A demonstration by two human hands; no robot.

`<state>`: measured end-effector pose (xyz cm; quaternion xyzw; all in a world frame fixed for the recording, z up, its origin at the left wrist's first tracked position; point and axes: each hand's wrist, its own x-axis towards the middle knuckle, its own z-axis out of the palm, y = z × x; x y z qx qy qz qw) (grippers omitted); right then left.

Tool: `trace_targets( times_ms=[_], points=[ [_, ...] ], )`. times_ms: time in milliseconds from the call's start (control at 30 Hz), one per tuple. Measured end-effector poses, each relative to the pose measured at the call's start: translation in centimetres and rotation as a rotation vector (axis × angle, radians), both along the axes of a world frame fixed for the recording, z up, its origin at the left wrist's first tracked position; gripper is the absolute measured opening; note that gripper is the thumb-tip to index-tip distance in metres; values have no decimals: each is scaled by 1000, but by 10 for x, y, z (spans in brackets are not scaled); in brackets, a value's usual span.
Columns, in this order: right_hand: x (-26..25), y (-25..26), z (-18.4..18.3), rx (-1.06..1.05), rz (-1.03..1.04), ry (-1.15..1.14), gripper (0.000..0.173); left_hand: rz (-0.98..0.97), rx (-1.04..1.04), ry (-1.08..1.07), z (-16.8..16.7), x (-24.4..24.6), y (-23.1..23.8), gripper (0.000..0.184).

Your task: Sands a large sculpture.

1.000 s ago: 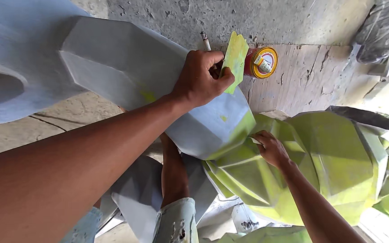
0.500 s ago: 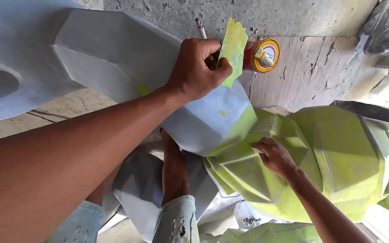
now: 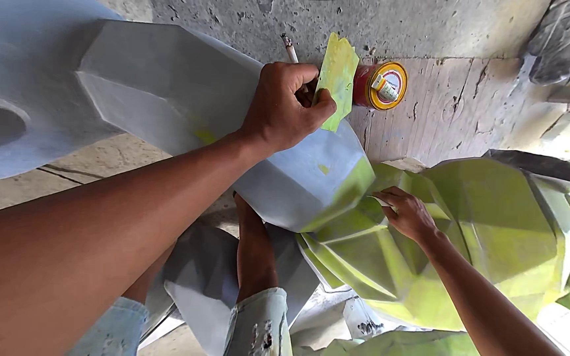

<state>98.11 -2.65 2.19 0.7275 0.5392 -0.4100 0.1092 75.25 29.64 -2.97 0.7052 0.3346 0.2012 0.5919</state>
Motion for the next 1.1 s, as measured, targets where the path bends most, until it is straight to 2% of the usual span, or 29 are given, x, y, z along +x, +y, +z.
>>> trace_targets(
  times_ms=[100,267,400,567,733,900,1100],
  points=[
    [-6,8,3,-46,15,-20,33,0,6,-2,0,0,-2,17],
    [-34,29,4,-285,37,-198,30,16,16,0,0,1,-2,16],
    [-57,37,1,-426,8,-242,25,12,22,2,0,0,-2,17],
    [-64,25,-6,-316,-75,-223,21,2,9,5,0,0,-1,17],
    [-80,21,-1,-317,-125,-239,25,0,0,2,1,0,-1,16],
    [-90,16,8,-264,-92,-235,24,2,-21,-12,1,0,0,16],
    [-68,15,15,-218,-52,-59,24,22,-16,-19,0,0,1,18]
  ],
)
